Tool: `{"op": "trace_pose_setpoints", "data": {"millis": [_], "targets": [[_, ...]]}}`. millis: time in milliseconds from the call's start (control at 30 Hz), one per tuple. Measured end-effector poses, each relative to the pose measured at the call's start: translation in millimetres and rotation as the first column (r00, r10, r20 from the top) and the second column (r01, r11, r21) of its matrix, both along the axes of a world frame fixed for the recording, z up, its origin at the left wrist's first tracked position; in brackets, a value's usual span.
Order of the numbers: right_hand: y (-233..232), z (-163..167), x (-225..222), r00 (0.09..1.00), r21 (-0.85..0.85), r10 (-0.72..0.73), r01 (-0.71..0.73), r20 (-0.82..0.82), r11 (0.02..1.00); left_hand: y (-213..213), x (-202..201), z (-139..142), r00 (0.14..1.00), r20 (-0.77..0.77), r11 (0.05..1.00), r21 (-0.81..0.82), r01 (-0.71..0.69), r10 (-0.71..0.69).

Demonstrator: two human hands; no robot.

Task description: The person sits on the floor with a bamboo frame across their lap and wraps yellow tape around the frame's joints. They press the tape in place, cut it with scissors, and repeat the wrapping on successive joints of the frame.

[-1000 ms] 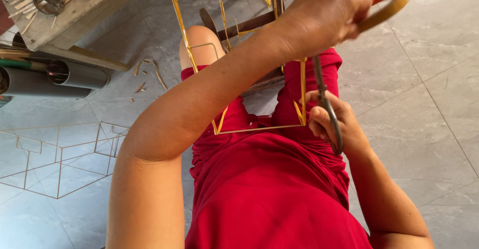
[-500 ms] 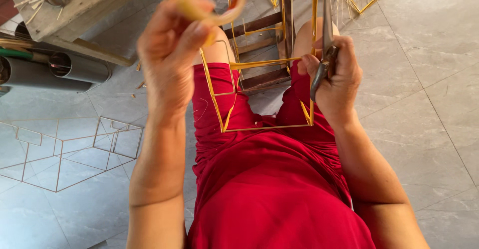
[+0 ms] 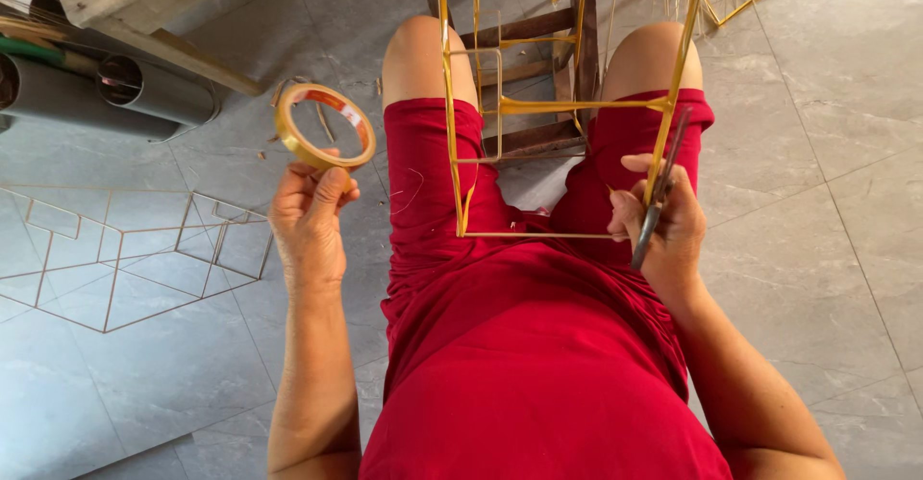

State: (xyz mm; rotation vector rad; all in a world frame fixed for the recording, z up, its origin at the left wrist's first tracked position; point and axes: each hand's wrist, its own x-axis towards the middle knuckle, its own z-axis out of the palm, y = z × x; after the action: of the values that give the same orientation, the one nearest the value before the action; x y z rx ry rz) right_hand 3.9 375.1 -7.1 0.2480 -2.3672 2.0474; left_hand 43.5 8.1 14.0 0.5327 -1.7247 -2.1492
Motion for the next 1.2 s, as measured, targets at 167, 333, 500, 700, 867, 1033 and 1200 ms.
{"op": "trace_pose_setpoints", "data": {"millis": [167, 333, 500, 700, 867, 1033, 1200], "targets": [[-16.2, 11.4, -26.4, 0.993, -0.38, 0.029, 0.017, 0.116, 0.925, 10.4, 7.1, -8.8, 0.999, -0.003, 0.999, 0.008, 0.053, -0.053], [-25.6, 43.1, -76.5, 0.99, -0.499, 0.026, 0.048, 0.139, 0.865, 10.3, 10.3, 0.0, 0.998, -0.01, 0.997, -0.043, 0.061, -0.061], [-15.5, 51.1, -104.4, 0.975, -0.517, 0.195, -0.113, 0.107, 0.848, 12.0, 15.8, 9.7, 0.993, -0.068, 0.995, -0.02, 0.099, -0.1], [-2.0, 36.0, -99.3, 0.995, -0.266, 0.014, -0.039, -0.097, 0.963, 11.8, 30.5, 31.9, 0.951, -0.021, 0.95, -0.055, 0.308, -0.309], [12.1, 45.1, -35.2, 0.924, -0.124, -0.192, 0.159, -0.33, 0.979, 19.0, 35.5, 54.2, 0.734, -0.068, 0.732, -0.176, 0.658, -0.676], [-8.7, 52.1, 12.8, 0.95, -0.379, 0.312, -0.297, -0.022, 0.877, 58.4, 10.7, 55.8, 0.495, -0.091, 0.497, -0.317, 0.808, -0.864], [-23.4, 44.3, 9.1, 0.919, -0.497, 0.391, -0.362, -0.048, 0.789, 56.0, -6.3, 64.7, 0.654, 0.129, 0.574, -0.374, 0.728, -0.745]]}}
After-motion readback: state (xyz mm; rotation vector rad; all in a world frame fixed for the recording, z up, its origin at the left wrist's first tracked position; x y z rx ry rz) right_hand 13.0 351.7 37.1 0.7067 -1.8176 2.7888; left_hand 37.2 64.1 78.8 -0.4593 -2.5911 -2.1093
